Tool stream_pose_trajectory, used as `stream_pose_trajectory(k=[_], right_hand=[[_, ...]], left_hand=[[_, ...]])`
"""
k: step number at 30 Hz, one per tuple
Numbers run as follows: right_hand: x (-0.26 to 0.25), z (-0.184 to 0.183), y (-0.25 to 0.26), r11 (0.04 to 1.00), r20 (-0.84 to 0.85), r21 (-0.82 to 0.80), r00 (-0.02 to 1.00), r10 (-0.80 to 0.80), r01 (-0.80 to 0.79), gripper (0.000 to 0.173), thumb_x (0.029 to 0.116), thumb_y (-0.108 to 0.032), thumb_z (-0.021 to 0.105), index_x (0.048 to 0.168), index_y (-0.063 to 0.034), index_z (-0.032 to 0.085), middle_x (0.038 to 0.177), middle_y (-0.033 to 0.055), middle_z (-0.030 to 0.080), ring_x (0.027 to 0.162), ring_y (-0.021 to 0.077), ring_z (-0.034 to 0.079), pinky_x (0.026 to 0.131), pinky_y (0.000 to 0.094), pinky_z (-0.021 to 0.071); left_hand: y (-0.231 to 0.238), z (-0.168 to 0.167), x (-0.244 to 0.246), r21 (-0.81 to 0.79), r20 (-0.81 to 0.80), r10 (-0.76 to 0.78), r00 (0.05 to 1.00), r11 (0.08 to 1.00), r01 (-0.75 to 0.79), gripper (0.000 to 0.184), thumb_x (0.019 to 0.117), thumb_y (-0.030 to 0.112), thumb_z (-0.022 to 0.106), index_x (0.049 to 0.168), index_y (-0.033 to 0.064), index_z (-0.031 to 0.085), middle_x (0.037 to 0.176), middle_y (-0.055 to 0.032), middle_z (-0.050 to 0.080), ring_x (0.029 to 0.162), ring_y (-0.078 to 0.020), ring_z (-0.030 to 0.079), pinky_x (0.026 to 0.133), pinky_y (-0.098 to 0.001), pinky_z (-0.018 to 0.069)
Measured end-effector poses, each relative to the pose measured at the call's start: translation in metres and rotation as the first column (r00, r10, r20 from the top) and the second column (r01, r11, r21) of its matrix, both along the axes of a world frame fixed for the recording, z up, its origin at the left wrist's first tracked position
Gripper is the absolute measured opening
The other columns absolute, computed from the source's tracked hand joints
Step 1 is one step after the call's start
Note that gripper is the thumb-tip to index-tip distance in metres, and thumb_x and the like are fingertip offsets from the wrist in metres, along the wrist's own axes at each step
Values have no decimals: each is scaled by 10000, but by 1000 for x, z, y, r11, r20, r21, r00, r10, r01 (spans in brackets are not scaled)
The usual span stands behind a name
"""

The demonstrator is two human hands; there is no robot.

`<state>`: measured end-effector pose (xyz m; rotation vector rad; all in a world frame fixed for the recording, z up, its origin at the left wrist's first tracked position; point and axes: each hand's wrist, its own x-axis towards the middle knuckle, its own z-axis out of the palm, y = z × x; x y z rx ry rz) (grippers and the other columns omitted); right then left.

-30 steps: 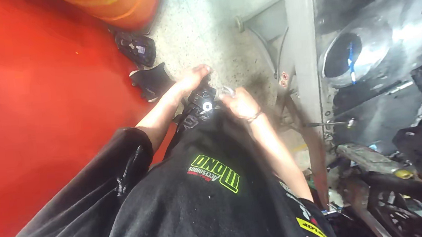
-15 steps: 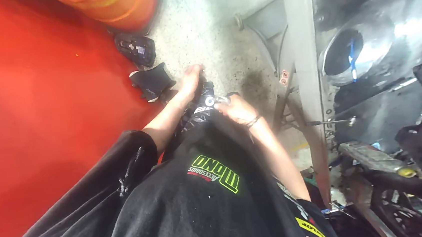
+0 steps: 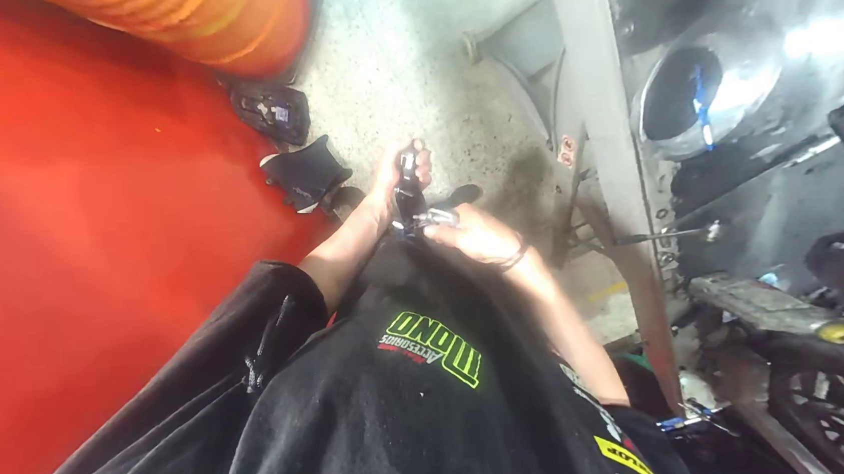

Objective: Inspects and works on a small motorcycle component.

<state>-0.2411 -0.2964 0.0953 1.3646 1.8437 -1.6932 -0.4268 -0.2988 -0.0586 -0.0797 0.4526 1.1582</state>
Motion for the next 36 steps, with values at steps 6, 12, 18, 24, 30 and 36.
stream_pose_trajectory(k=[6,12,18,24,30,36], right_hand=[[11,-23,-8,994,105,3,988,110,-111,533,989,-581,556,893,-70,671,766,114,642,715,280,653,657,550,539],[-7,-14,-3,999,11,-15,999,30,-30,482,989,-520,608,788,-83,640,650,62,562,584,211,564,567,459,475],[14,-23,-9,996,-36,-80,998,42,-45,463,982,-527,615,845,-89,670,683,47,582,602,177,563,591,429,487],[-4,-22,-15,998,-97,42,995,-38,42,457,992,-503,606,796,-94,649,630,54,565,551,195,560,535,434,479],[1,-25,-12,992,66,126,997,-37,28,487,1000,-523,587,823,-74,654,686,94,612,627,255,626,593,501,523],[17,-22,-2,976,17,150,987,-163,158,474,991,-522,595,793,-94,645,634,50,574,562,199,578,544,457,495]], left_hand=[[-9,-6,-3,12,96,66,993,998,-67,338,975,421,469,871,122,589,647,-34,564,506,-167,535,478,-306,470],[-2,8,-6,-28,190,134,972,991,-131,366,994,455,435,863,138,563,643,-26,547,516,-162,535,481,-296,468],[-1,12,-8,-68,218,180,959,983,-169,377,1006,439,426,872,115,565,652,-44,557,522,-180,558,474,-307,486],[-9,12,-1,-16,120,114,986,994,-113,300,976,391,497,867,122,574,654,-42,562,531,-183,562,482,-316,489],[-14,9,10,99,41,-52,998,994,47,303,976,404,517,868,130,586,670,-33,575,573,-168,575,532,-307,493],[-3,5,12,222,-236,-168,957,949,222,342,997,405,473,831,127,582,667,-16,599,610,-141,598,585,-297,522]])
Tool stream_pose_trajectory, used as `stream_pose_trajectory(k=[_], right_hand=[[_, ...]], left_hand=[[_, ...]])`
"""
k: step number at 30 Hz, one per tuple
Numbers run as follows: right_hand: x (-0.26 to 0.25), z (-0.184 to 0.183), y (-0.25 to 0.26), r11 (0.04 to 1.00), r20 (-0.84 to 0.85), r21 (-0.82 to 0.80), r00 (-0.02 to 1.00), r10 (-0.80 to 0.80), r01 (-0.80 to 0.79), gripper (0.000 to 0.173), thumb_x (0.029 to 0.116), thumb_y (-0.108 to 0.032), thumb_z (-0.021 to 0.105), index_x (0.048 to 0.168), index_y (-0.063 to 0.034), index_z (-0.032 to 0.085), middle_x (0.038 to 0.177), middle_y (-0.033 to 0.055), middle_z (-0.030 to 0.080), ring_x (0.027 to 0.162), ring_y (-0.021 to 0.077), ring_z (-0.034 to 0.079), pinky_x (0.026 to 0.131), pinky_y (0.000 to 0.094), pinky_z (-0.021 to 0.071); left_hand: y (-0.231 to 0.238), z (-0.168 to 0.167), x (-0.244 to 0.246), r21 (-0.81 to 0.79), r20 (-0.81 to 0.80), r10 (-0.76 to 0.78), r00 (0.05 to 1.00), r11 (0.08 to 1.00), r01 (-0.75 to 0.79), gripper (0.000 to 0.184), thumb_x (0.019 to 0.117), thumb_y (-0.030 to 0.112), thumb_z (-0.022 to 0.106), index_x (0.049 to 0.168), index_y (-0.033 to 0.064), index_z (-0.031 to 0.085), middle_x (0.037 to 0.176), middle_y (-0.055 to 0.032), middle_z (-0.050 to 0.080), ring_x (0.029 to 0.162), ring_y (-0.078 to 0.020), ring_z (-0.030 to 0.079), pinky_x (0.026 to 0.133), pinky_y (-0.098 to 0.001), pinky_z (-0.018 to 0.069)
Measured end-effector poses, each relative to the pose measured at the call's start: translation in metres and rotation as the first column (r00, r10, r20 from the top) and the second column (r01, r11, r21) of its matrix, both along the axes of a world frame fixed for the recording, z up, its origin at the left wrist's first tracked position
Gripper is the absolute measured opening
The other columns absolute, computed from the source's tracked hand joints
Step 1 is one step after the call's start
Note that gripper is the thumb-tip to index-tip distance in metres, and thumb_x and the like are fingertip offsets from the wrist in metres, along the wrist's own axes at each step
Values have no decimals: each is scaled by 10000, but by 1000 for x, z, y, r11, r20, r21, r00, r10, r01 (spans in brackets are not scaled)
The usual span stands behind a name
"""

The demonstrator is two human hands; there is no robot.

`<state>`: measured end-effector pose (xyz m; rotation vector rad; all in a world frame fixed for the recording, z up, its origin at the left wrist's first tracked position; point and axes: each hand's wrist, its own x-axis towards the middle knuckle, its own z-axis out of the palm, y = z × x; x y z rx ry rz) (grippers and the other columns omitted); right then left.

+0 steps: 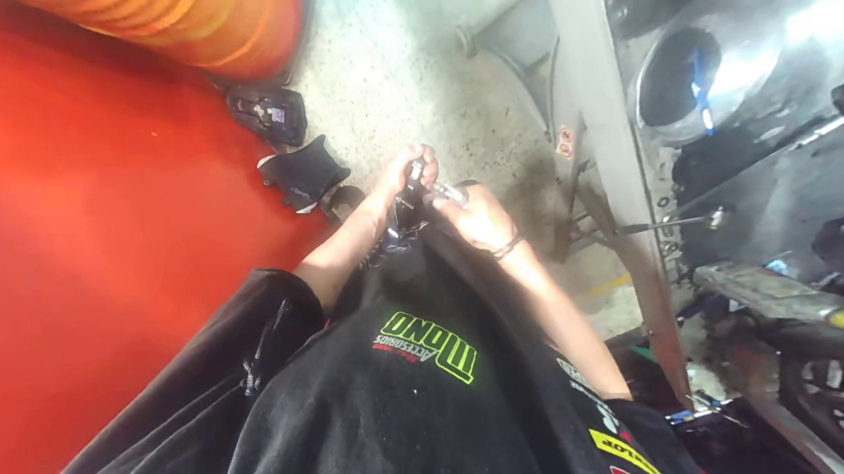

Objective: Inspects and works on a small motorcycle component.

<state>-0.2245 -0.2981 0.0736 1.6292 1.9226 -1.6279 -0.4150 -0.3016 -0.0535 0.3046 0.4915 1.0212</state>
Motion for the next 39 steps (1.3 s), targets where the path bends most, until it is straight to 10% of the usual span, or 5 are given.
stream_pose_trajectory(k=[7,23,27,33,39], right_hand=[[16,0,14,972,-88,-95,970,-224,216,389,998,-472,617,855,-114,665,624,0,573,483,112,513,471,324,462],[-1,-1,18,996,-53,-72,997,-57,53,437,994,-490,610,824,-90,660,635,36,577,538,164,556,526,404,480],[-10,4,22,999,5,36,1000,-23,22,455,1015,-507,567,828,-103,662,641,49,577,564,197,581,546,456,494],[-13,19,26,999,57,39,998,27,-29,460,1011,-512,569,833,-98,662,669,63,591,600,221,602,567,481,505],[-6,35,32,990,-110,-139,994,-1,-15,440,1003,-448,612,999,-15,688,882,134,688,811,255,676,775,519,561]], left_hand=[[5,2,4,-43,-6,-80,997,996,79,330,1004,377,427,857,132,592,679,-6,601,528,-105,545,482,-246,468],[12,11,7,-87,-117,-4,993,996,-7,487,1039,320,194,849,87,577,681,-50,605,540,-142,574,488,-272,507],[10,30,11,-170,-438,-23,899,984,-58,482,1077,336,266,1003,63,656,845,-69,665,726,-160,628,667,-331,557],[9,47,9,-295,-595,-96,798,950,-106,447,1091,375,350,1067,74,680,875,-66,684,688,-162,628,606,-338,551],[16,70,-11,-161,-861,-199,468,980,121,427,1090,377,420,1211,56,674,1070,-94,703,942,-186,680,848,-432,593]])
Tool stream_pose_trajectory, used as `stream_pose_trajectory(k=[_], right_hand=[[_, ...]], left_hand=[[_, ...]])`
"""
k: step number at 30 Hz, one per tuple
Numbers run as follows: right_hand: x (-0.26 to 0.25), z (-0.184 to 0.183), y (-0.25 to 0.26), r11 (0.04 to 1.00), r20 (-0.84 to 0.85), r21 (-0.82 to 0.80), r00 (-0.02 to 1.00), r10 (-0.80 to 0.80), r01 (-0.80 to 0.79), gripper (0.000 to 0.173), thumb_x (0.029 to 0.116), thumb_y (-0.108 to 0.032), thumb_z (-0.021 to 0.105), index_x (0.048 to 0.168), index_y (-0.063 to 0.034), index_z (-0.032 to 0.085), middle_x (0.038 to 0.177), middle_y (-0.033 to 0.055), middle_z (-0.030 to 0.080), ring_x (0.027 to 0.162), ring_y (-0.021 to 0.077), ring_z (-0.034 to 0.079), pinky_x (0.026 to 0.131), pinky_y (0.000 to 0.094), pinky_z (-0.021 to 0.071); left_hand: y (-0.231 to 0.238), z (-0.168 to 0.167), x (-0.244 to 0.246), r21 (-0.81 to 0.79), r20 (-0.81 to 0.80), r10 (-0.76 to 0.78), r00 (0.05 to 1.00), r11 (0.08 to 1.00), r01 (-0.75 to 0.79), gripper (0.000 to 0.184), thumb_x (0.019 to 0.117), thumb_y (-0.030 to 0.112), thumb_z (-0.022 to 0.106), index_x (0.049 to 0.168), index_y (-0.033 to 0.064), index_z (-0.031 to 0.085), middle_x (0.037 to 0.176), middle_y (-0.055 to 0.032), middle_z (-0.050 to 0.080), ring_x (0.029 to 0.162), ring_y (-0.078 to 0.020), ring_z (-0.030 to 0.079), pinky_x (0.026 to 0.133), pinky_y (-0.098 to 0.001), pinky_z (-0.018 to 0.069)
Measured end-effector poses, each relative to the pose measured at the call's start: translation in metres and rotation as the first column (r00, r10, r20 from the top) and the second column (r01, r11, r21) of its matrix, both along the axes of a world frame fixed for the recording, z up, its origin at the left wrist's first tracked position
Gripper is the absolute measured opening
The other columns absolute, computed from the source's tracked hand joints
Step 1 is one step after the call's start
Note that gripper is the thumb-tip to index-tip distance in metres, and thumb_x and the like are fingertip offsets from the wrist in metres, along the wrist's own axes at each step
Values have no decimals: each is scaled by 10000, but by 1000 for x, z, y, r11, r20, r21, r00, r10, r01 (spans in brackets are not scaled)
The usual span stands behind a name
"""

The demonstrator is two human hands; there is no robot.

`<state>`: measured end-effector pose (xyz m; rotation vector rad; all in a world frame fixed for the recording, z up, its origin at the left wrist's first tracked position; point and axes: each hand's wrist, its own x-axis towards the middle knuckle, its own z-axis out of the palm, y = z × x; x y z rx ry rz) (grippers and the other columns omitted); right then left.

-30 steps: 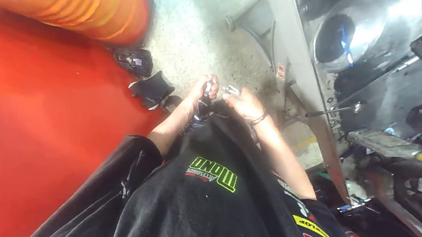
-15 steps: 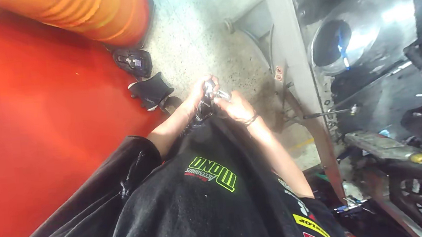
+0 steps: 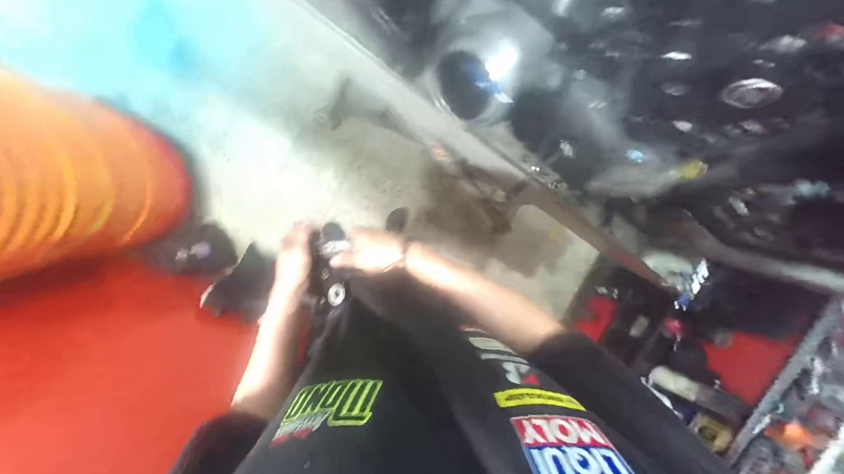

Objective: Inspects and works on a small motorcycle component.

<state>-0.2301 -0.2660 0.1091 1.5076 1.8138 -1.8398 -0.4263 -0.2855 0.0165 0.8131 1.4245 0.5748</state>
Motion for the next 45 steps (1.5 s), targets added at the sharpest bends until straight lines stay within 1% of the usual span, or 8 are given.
stream_pose_trajectory(k=[4,11,15,19,30,40,42,45], right_hand=[[15,-27,-16,992,-138,-114,988,-74,58,382,976,-436,667,996,-55,663,747,45,631,587,138,589,519,368,511],[91,-42,-88,957,14,172,971,-240,234,488,976,-496,642,1098,-28,702,993,166,715,947,317,695,861,583,550],[234,-90,-189,439,21,393,469,-883,808,415,1011,-401,617,1281,-92,689,1146,104,741,1039,182,714,995,418,571],[385,-162,-311,54,394,433,-136,-909,900,459,1005,-428,595,1310,-90,651,1143,165,730,1014,316,722,926,541,579],[711,-156,-343,-150,263,712,-459,-849,686,410,974,-304,653,1317,-79,642,1215,220,699,1114,417,677,933,631,540],[695,-208,-356,-204,493,540,-503,-710,817,830,892,-370,729,1538,13,378,1489,298,467,1341,402,533,1077,491,502],[644,-193,-338,-119,451,300,-251,-856,946,668,924,-336,717,1378,115,522,1334,337,589,1251,428,594,1052,535,499],[562,-160,-301,190,-275,-221,126,-953,957,405,1057,-269,555,1349,7,604,1258,166,692,1123,250,681,974,421,570]], left_hand=[[-9,-11,-15,-56,89,29,996,998,-24,429,1087,427,429,1228,88,650,976,-53,693,823,-162,663,752,-398,589],[-24,-32,26,-200,295,128,947,977,-70,330,1047,435,419,1058,192,643,831,29,688,665,-114,654,572,-322,568],[-24,-18,53,-189,295,149,944,977,-95,331,1023,413,407,1130,207,643,870,14,698,604,-119,629,493,-301,535],[-23,-19,78,-177,387,31,921,983,41,373,1029,384,383,1170,187,666,968,-19,720,660,-135,658,530,-302,558],[-46,9,301,-86,715,-125,688,961,264,456,1002,467,401,1112,138,695,940,-65,677,561,-148,566,451,-291,476],[-79,45,450,-224,870,170,462,972,65,457,920,494,465,1020,74,615,843,-88,606,590,-215,568,498,-364,496],[-85,50,480,-246,838,210,504,969,5,469,935,514,396,992,94,595,818,-70,595,603,-211,570,519,-369,503],[-88,50,534,-241,829,190,527,970,30,485,953,515,330,961,105,588,802,-68,596,643,-224,590,567,-400,529]])
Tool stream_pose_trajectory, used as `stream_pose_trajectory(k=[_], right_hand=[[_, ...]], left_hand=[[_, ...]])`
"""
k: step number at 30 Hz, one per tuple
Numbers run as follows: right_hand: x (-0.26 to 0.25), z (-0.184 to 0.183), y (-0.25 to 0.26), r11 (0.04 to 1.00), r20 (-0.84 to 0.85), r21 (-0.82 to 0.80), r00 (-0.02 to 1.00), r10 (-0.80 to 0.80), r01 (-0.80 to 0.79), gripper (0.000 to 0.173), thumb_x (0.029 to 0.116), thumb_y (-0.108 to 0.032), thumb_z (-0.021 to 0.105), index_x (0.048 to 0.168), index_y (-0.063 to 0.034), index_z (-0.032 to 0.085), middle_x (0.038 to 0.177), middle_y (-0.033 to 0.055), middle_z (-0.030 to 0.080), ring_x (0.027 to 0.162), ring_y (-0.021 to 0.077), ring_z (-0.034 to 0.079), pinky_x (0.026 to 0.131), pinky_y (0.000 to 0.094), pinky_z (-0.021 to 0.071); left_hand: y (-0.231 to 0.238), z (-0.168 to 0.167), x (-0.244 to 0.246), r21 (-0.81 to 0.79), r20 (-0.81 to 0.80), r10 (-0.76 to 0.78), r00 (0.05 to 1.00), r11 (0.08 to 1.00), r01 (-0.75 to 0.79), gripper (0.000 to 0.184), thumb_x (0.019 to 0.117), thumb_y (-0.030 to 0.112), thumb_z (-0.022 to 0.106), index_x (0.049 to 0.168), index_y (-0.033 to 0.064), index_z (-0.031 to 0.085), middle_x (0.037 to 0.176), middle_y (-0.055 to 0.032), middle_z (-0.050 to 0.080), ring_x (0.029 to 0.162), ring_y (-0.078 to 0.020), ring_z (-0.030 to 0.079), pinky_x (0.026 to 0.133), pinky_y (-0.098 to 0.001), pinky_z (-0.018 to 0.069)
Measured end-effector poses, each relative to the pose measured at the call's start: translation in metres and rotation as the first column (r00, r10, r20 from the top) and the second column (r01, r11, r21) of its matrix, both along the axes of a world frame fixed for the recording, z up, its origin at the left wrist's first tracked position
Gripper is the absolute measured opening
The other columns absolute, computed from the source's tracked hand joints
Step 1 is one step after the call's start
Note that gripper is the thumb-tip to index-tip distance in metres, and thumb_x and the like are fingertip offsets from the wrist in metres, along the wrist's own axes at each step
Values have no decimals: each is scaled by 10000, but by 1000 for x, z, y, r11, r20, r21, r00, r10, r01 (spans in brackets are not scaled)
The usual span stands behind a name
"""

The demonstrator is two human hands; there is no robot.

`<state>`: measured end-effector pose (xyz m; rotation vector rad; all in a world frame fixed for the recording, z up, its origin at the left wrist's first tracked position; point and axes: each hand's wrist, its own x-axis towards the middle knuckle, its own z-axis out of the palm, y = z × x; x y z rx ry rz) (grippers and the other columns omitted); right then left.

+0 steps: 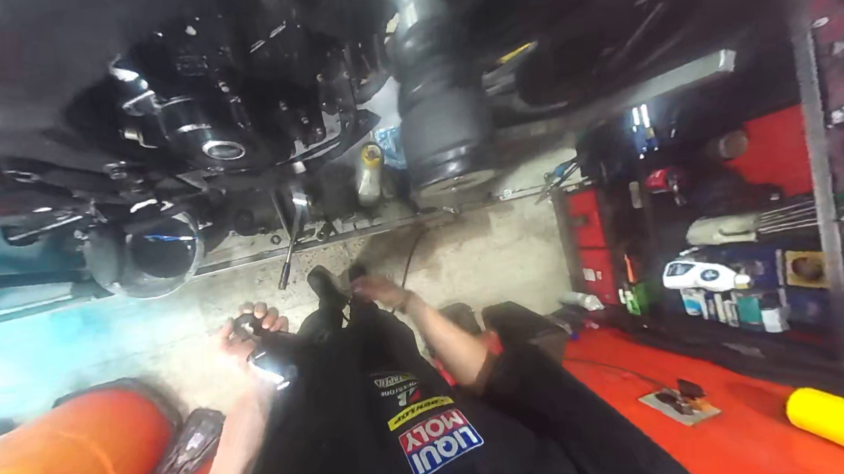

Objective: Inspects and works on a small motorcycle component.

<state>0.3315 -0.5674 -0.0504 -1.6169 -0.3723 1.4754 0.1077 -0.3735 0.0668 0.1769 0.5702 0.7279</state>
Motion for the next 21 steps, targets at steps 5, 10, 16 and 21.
stream_pose_trajectory(k=[5,10,16,21], right_hand=[[-47,94,50,937,-467,347,874,139,37,338,1030,-190,536,1332,-40,555,1069,87,685,860,163,675,735,372,601],[54,94,8,953,-128,194,969,-212,234,384,986,-200,652,1318,-11,614,1109,120,724,921,189,703,784,394,615],[236,43,-22,794,665,-161,659,-351,587,415,1032,-352,601,1272,-17,653,1135,190,707,979,286,704,878,476,595],[284,27,-2,775,843,-417,521,135,475,601,1052,-528,481,1258,4,669,1215,203,703,1146,300,672,1016,436,525]], left_hand=[[-3,7,85,298,-150,-235,960,916,270,466,993,401,295,966,90,641,893,-108,673,795,-249,663,719,-414,576],[7,-21,81,403,-787,-270,555,455,794,604,1041,462,428,1452,23,488,1372,-139,617,1230,-229,616,1039,-427,525],[5,-104,-89,-222,-961,-244,-130,399,890,416,1042,392,563,1337,106,630,1260,-170,679,1166,-308,659,1032,-575,506],[-36,-85,-202,-429,-903,-362,-233,705,565,412,1048,359,551,1283,35,648,1198,-242,674,1100,-392,649,959,-619,502]])
